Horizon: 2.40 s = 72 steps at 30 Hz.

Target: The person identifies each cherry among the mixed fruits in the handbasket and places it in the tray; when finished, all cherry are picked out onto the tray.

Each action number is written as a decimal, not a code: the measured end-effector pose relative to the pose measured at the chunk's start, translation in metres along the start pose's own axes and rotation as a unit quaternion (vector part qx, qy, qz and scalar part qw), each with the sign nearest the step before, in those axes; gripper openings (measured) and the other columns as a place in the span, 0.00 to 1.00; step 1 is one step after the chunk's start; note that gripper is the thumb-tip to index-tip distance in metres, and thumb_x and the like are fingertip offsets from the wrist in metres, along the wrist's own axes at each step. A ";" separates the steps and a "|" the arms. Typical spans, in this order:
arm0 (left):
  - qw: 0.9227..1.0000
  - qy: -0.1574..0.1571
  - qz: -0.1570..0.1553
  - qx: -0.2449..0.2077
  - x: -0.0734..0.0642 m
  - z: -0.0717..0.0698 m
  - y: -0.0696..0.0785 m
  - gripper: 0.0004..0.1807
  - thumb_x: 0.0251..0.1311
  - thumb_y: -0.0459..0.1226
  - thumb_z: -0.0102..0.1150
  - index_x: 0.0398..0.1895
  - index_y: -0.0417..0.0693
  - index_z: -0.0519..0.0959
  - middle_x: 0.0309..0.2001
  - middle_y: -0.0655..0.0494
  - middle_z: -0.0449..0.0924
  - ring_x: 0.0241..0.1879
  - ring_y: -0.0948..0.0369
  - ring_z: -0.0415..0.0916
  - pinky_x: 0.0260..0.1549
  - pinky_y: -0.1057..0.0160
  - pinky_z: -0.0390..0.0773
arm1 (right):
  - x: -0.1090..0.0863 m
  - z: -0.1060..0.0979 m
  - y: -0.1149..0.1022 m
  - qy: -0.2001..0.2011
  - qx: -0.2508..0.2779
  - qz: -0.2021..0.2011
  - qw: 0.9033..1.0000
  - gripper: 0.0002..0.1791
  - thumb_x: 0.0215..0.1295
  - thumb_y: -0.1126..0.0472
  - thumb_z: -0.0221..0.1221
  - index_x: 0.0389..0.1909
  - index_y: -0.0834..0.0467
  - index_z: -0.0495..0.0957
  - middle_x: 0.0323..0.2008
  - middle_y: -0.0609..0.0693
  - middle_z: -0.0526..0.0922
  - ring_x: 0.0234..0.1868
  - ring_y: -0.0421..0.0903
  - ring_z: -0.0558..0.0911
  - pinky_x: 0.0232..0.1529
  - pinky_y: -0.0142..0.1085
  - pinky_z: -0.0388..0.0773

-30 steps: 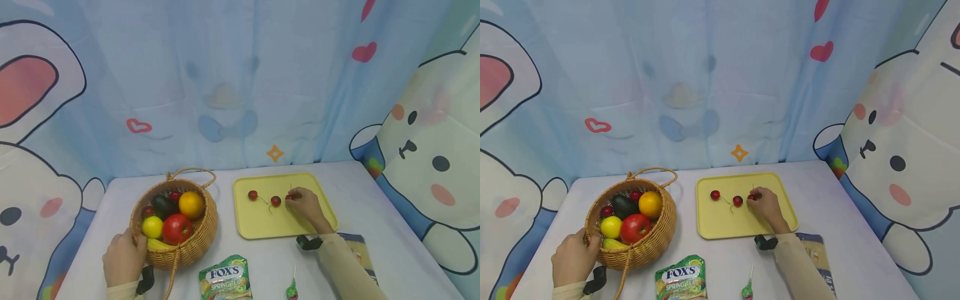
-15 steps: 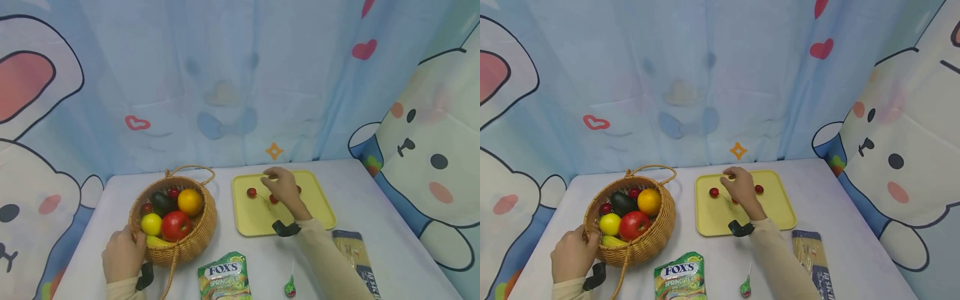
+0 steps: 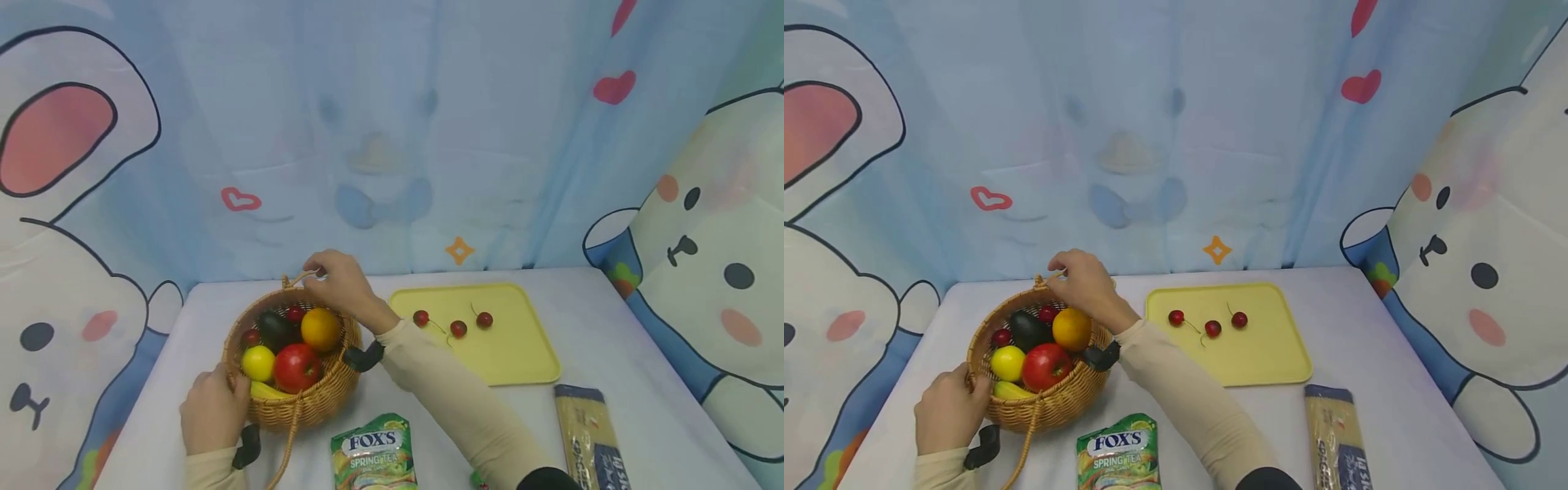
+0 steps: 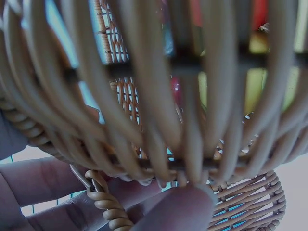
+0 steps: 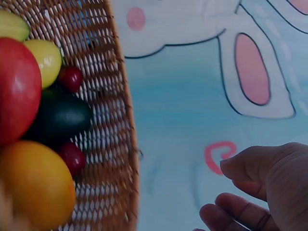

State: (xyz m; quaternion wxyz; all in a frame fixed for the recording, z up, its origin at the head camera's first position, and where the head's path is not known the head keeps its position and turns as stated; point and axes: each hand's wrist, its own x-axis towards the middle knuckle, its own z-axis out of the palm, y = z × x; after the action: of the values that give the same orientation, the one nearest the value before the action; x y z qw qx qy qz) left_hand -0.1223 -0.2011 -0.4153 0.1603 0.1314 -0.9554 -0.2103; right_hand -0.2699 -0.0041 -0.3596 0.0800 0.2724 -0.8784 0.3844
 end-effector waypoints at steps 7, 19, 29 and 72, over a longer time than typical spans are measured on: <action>1.000 -0.017 -0.004 -0.003 0.000 0.001 0.002 0.10 0.56 0.33 0.55 0.19 0.38 0.71 0.18 0.46 0.68 0.18 0.51 0.67 0.18 0.53 0.69 | 0.010 0.037 -0.013 -0.058 -0.050 -0.010 0.997 0.09 0.64 0.61 0.60 0.41 0.58 0.85 0.41 0.50 0.86 0.39 0.43 0.82 0.43 0.30 0.78; 1.000 0.009 0.007 -0.007 0.001 0.001 0.002 0.10 0.55 0.32 0.56 0.19 0.37 0.72 0.17 0.45 0.68 0.18 0.51 0.67 0.17 0.51 0.69 | 0.015 0.065 -0.014 -0.250 -0.177 0.061 0.950 0.08 0.67 0.56 0.59 0.42 0.53 0.82 0.34 0.43 0.81 0.33 0.39 0.74 0.36 0.30 0.71; 1.000 0.019 0.013 -0.008 0.000 0.002 0.001 0.11 0.54 0.32 0.57 0.17 0.40 0.69 0.16 0.47 0.66 0.17 0.52 0.65 0.15 0.54 0.65 | 0.011 0.078 0.003 -0.274 -0.171 0.068 0.944 0.19 0.71 0.62 0.56 0.61 0.53 0.77 0.53 0.46 0.83 0.47 0.38 0.80 0.46 0.29 0.76; 1.000 -0.014 -0.012 0.002 -0.001 -0.004 -0.001 0.11 0.57 0.34 0.57 0.23 0.31 0.74 0.19 0.41 0.71 0.18 0.49 0.69 0.17 0.48 0.72 | -0.071 -0.054 0.070 -0.041 0.052 -0.006 0.998 0.14 0.60 0.64 0.66 0.48 0.60 0.82 0.45 0.53 0.82 0.42 0.48 0.85 0.38 0.34 0.81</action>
State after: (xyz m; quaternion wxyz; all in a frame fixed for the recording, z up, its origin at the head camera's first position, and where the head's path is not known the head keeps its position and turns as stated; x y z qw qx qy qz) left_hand -0.1201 -0.2031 -0.4121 0.1440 0.1403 -0.9564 -0.2119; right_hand -0.2518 0.1036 -0.3912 0.0321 0.2971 -0.8582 0.4174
